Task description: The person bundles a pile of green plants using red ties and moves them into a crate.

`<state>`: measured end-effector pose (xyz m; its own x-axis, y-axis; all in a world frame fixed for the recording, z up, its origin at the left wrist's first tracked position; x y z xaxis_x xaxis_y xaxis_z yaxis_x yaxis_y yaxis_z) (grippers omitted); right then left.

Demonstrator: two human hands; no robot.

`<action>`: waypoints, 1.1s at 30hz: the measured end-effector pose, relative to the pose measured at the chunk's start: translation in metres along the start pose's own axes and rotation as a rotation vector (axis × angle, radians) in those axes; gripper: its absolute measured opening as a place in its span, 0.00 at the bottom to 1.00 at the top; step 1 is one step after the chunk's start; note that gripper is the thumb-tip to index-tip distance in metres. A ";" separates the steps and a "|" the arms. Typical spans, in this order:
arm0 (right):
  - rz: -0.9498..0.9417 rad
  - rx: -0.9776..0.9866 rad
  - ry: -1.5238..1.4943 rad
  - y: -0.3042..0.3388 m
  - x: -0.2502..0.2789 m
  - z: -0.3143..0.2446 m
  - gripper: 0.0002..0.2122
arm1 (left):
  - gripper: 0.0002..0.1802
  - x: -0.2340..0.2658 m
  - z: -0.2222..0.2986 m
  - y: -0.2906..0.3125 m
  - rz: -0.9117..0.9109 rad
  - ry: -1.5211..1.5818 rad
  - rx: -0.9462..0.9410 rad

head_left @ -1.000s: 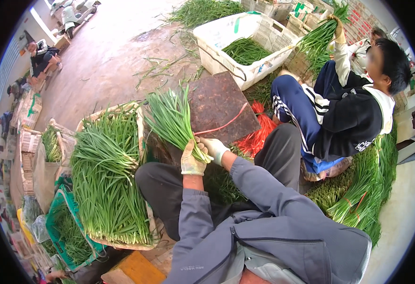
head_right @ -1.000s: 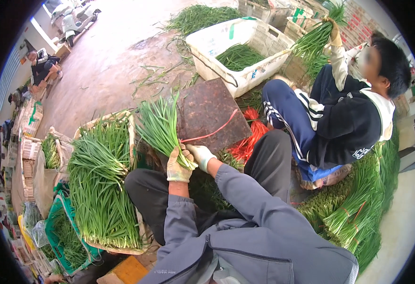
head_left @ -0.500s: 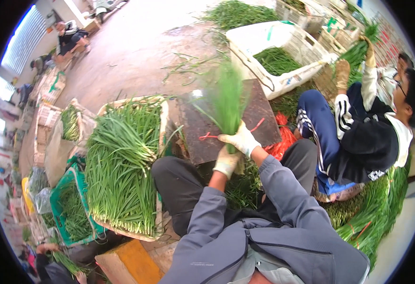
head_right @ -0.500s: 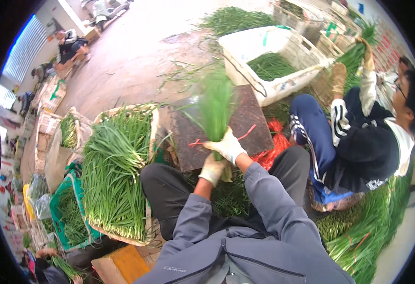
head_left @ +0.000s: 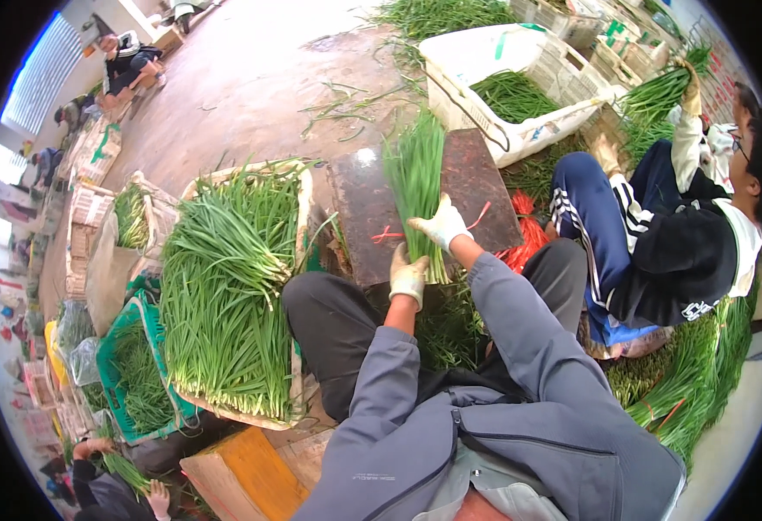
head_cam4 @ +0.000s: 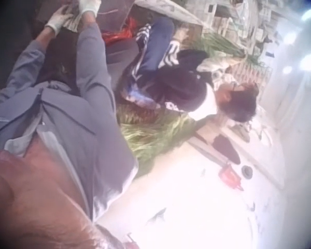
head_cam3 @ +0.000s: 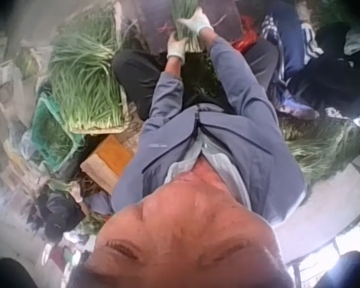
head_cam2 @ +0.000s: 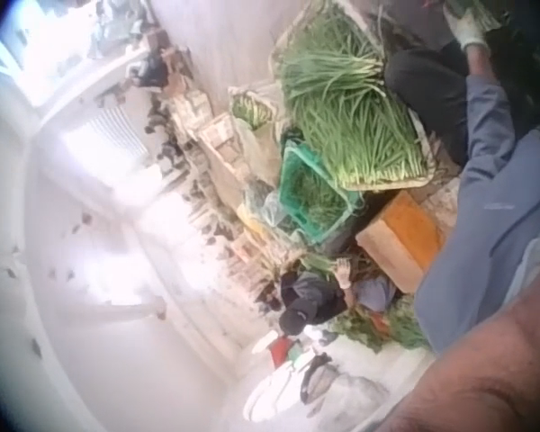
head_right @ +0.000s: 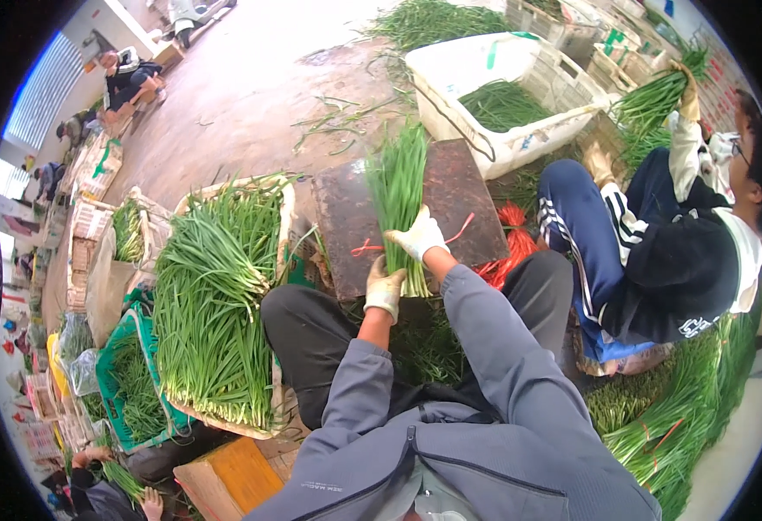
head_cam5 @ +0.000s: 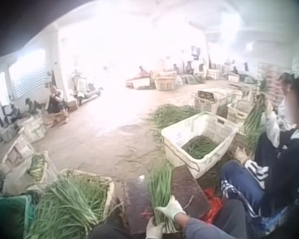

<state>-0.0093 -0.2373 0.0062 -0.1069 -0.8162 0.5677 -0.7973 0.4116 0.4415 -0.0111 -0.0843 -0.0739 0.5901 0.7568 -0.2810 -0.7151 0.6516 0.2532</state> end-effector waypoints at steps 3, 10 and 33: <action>0.207 0.053 0.051 0.023 0.028 0.037 0.45 | 0.28 -0.001 -0.008 0.004 0.078 -0.150 0.151; 0.053 0.097 0.017 0.059 -0.005 0.065 0.22 | 0.19 0.035 0.019 0.011 0.283 -0.741 0.079; 0.039 0.320 -0.221 0.053 -0.010 0.033 0.29 | 0.71 0.251 0.211 0.103 0.946 -0.697 0.611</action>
<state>-0.0698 -0.2210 0.0011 -0.2385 -0.8847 0.4006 -0.9314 0.3252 0.1637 0.1422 0.1837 0.0775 0.1598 0.6773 0.7182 -0.7804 -0.3589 0.5121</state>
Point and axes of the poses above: each hand's wrist, its own y-axis away from the middle knuckle, its own x-axis out of the back of the hand, z = x × y, the point moved 8 cm from there along -y, towards the middle knuckle, and after that the axes turned 15 degrees about -z, right-handed, at the moved point
